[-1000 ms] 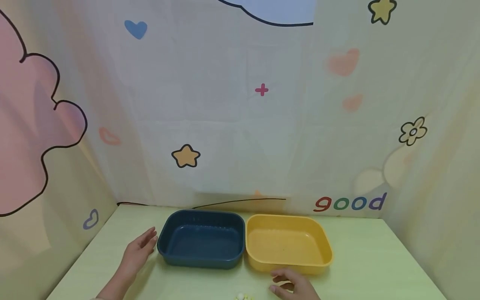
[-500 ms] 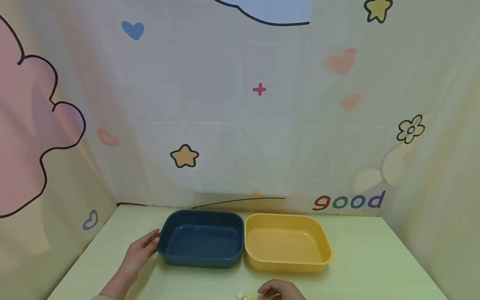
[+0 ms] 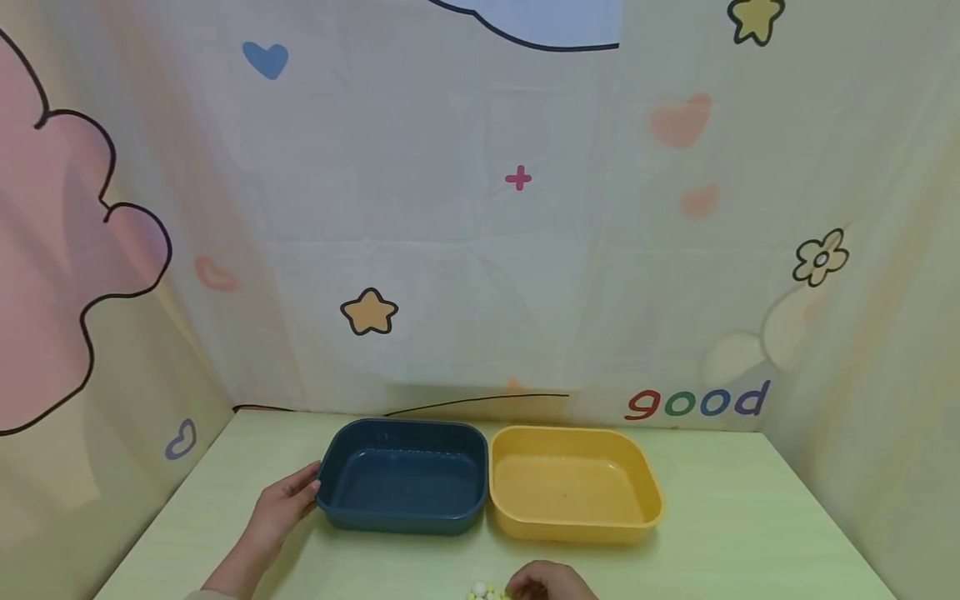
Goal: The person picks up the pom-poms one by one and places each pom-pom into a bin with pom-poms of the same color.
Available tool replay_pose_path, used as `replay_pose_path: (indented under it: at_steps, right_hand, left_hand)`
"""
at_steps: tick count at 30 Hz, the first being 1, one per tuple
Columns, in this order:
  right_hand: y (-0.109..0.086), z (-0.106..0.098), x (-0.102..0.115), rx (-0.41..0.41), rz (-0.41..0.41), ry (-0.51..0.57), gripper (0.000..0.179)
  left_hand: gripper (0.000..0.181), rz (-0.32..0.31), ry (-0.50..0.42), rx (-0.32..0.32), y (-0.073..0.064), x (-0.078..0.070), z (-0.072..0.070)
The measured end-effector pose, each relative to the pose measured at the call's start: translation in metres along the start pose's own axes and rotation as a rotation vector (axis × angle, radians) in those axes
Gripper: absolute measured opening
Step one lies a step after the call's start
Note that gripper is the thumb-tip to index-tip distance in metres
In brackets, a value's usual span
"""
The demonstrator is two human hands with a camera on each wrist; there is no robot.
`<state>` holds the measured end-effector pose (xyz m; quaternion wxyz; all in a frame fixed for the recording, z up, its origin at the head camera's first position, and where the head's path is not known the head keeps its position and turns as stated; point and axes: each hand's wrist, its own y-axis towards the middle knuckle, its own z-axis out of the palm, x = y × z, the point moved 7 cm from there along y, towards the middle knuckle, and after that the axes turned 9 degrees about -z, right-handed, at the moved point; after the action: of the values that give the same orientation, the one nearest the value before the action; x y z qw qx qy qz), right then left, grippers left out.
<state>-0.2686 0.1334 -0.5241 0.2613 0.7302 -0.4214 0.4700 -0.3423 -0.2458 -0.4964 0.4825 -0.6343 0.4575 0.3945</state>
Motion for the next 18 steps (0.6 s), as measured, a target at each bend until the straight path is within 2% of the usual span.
replay_pose_path:
  at_steps: [8, 18]
  right_hand:
    - [0.003, 0.004, 0.005, 0.018, -0.060, -0.123, 0.012]
    - [0.005, 0.007, 0.013, 0.071, -0.184, -0.167, 0.014]
  left_hand:
    - [0.047, -0.008, 0.009, -0.007, -0.001, 0.000, 0.000]
    - [0.048, -0.005, 0.003, -0.006, 0.001, 0.001, 0.000]
